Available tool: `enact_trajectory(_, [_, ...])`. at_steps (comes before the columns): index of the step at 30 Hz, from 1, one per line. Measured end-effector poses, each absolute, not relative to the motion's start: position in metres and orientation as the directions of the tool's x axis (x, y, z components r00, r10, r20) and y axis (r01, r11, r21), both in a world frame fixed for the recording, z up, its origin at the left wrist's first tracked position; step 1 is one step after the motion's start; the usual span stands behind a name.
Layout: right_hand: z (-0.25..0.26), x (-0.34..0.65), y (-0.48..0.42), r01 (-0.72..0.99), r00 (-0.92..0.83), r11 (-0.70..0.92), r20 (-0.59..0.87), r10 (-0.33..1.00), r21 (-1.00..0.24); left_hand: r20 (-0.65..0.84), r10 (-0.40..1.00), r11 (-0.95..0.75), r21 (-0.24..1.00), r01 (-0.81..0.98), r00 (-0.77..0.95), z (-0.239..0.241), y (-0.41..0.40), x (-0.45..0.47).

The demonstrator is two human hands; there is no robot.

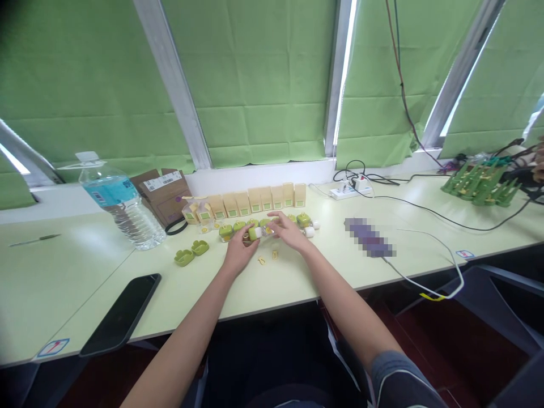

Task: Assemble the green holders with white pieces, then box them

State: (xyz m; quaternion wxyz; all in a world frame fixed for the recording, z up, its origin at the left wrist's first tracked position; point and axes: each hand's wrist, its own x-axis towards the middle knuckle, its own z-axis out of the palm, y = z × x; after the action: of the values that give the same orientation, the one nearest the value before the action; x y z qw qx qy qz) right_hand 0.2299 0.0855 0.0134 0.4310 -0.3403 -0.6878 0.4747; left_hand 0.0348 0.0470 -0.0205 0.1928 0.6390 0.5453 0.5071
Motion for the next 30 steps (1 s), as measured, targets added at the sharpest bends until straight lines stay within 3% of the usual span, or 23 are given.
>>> enact_trajectory(4, [0.0079, 0.2307, 0.0858, 0.202, -0.422, 0.426, 0.314, 0.851, -0.882, 0.463, 0.881, -0.363, 0.793, 0.489, -0.097, -0.0216, 0.0487, 0.0328])
enact_trajectory(14, [0.0111, 0.2329, 0.0843, 0.381, -0.370, 0.491, 0.357, 0.858, -0.783, 0.452, 0.887, -0.375, 0.821, 0.430, -0.090, -0.0190, 0.0483, 0.0341])
enact_trajectory(30, [0.0058, 0.2274, 0.0869, 0.353, -0.427, 0.553, 0.396, 0.813, -0.755, 0.474, 0.881, -0.429, 0.805, 0.410, -0.008, -0.0207, 0.0490, 0.0350])
